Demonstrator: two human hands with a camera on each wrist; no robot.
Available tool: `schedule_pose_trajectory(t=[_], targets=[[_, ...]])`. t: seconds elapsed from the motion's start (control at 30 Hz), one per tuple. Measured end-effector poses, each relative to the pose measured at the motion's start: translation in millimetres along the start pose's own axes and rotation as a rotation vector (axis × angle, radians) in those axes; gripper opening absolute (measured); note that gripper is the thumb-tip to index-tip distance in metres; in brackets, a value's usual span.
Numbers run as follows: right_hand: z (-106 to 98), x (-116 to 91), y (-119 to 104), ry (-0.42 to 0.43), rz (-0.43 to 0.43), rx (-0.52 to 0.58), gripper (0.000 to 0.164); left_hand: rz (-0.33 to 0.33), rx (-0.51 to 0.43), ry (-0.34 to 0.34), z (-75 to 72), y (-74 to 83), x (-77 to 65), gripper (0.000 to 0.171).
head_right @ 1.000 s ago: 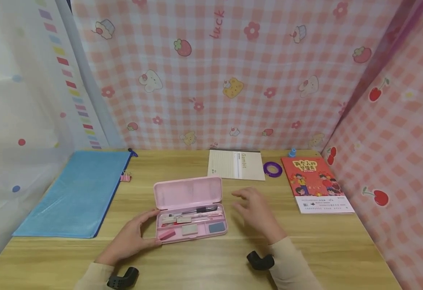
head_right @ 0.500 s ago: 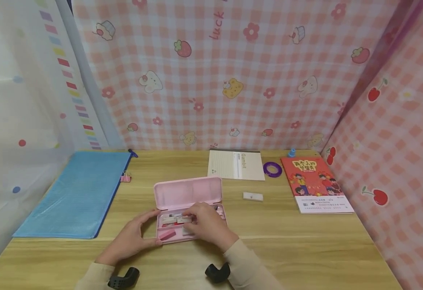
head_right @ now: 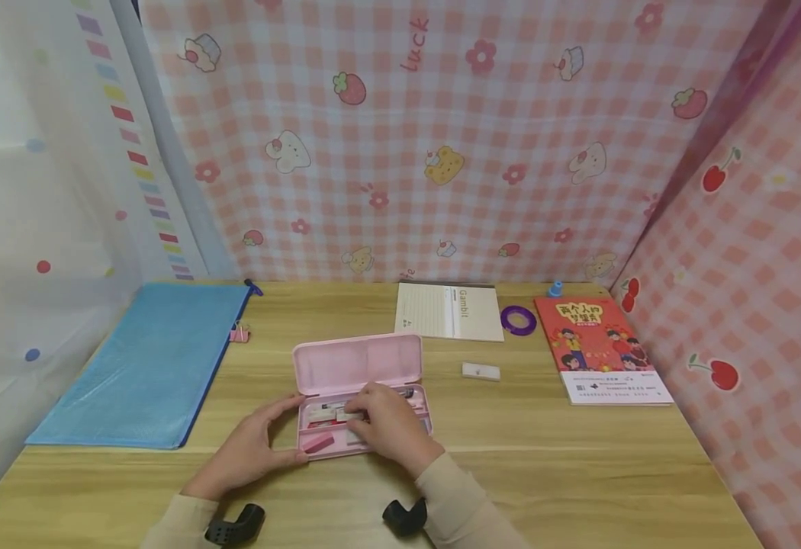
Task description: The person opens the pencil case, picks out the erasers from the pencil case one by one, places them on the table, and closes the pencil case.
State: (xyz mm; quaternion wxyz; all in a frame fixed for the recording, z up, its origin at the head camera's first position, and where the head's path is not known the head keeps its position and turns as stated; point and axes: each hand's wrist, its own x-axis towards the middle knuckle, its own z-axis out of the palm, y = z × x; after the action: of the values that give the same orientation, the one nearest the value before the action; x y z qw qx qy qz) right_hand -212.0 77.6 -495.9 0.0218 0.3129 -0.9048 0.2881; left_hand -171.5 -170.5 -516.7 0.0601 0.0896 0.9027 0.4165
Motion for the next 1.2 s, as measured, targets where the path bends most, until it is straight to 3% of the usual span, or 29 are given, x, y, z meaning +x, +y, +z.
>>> schedule_pose_trajectory(t=[0.23,0.63,0.83,1.0,1.2], targets=[[0,0,-1,0.023,-0.013,-0.031,0.015,0.009,0.007,0.002,0.0,-0.5,1.4,0.088],[-1,0,-1,0.051,0.024,0.051,0.014,0.024,0.008,0.015,1.6,-2.1,1.2,0.088],[-19,-5,-2,0.111,0.029,0.071,0.015,0.027,0.003,0.022,1.4,-2.5,1.2,0.089],[-47,-20,19,0.121,0.132,0.111,0.021,0.032,0.004,0.025,1.8,-1.9,1.9,0.090],[-72,-44,69,0.150,0.233,0.047,0.022,0.038,0.004,0.033,1.6,-2.8,0.6,0.091]])
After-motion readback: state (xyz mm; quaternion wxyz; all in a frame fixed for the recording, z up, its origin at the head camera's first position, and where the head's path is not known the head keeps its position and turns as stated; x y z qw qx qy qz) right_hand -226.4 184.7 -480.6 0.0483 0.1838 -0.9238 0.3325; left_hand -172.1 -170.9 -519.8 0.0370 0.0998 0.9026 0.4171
